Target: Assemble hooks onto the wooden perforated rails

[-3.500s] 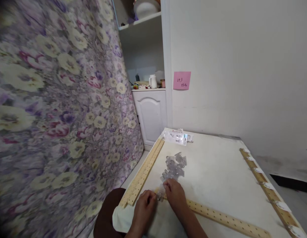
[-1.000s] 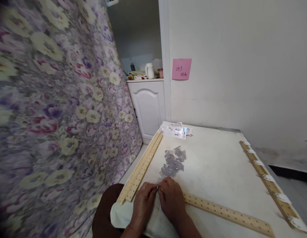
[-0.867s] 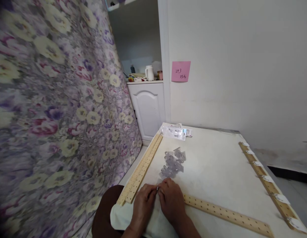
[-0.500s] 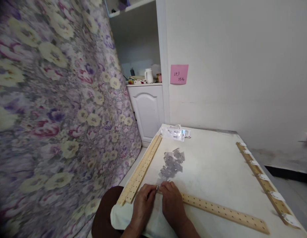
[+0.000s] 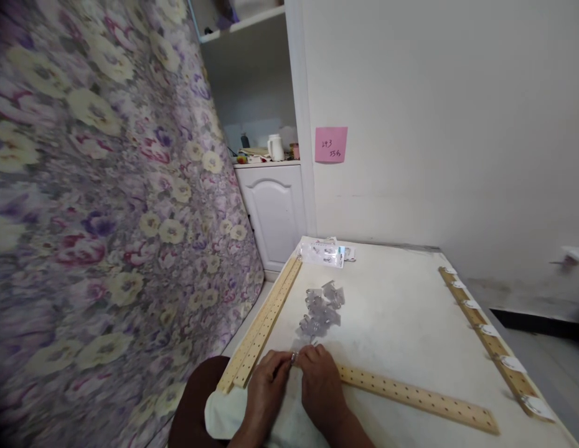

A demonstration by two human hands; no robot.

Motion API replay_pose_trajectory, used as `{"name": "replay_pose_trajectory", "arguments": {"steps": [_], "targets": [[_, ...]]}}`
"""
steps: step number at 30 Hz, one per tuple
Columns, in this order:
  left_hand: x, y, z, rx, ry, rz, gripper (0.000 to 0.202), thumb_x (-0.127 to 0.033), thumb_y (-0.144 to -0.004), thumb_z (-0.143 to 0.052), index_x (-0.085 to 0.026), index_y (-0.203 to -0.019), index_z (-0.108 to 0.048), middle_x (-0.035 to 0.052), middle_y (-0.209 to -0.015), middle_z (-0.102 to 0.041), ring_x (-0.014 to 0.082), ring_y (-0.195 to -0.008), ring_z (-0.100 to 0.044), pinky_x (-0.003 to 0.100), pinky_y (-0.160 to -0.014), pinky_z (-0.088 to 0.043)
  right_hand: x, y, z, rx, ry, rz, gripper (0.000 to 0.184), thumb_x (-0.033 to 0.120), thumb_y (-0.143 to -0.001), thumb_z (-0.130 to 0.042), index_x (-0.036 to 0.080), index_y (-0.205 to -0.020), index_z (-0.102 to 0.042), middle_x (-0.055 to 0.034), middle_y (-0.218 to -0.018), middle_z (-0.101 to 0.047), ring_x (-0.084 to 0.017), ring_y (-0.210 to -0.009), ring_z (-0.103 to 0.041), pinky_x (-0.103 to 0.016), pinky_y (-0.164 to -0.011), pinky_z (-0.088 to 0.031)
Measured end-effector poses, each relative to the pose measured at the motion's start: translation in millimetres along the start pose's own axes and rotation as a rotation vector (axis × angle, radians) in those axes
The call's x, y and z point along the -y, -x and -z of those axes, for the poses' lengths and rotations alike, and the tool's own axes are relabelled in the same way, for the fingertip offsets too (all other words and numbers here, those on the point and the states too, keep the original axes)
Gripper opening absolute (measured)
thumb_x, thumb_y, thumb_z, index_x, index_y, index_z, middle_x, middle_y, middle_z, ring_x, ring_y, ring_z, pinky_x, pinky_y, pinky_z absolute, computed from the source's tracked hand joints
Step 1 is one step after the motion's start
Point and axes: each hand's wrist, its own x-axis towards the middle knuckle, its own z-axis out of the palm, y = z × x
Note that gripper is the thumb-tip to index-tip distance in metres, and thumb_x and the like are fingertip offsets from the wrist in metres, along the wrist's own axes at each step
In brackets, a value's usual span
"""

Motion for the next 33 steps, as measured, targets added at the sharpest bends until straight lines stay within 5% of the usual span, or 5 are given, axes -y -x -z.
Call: {"name": "replay_pose_trajectory", "arguments": {"steps": [6, 24, 29, 33], "targets": [[2.9, 0.6, -0.4, 0.0, 0.013, 0.014, 0.026, -0.035, -0.091, -0.043, -0.027, -0.102, -0.066, 0.003, -0.095, -0.067, 0.0182, -0.091, -0.062, 0.031, -0.082, -0.048, -6.2, 4.9, -4.7, -0.07, -0.014, 0.043, 0.046, -0.001, -0.074, -0.038, 0.02, -0.108, -0.06, -0.007, -0.108, -0.061, -0.02, -0.103, -0.051, -0.034, -0.093, -0.043], [4.0, -2.6, 0.2, 0.035, -0.013, 0.021, 0.029, -0.037, -0.09, -0.044, -0.025, -0.104, -0.066, 0.0048, -0.094, -0.068, 0.0201, -0.091, -0.063, 0.032, -0.082, -0.049, 0.2, -2.0, -2.5, 0.006, -0.049, -0.005, 0.032, 0.003, -0.075, -0.041, 0.021, -0.09, -0.063, -0.0054, -0.091, -0.062, -0.021, -0.086, -0.052, -0.037, -0.08, -0.045], [8.9, 0.9, 5.2, -0.008, 0.029, 0.002, 0.028, -0.036, -0.089, -0.046, -0.024, -0.107, -0.064, 0.0056, -0.098, -0.067, 0.0204, -0.094, -0.062, 0.033, -0.085, -0.049, -14.1, 12.3, 9.4, -0.06, -0.164, 0.031, 0.042, 0.001, -0.079, -0.036, 0.021, -0.109, -0.058, -0.0068, -0.103, -0.061, -0.019, -0.099, -0.054, -0.033, -0.088, -0.046], [-9.4, -3.9, 8.3, -0.034, -0.045, -0.099, 0.026, -0.031, -0.09, -0.043, -0.023, -0.101, -0.065, 0.0073, -0.099, -0.065, 0.0209, -0.097, -0.059, 0.035, -0.087, -0.047, -32.3, 30.7, 23.0, -0.134, -0.241, -0.063, 0.03, 0.006, -0.085, -0.035, 0.021, -0.1, -0.057, -0.0059, -0.095, -0.06, -0.017, -0.092, -0.057, -0.029, -0.082, -0.048]]}}
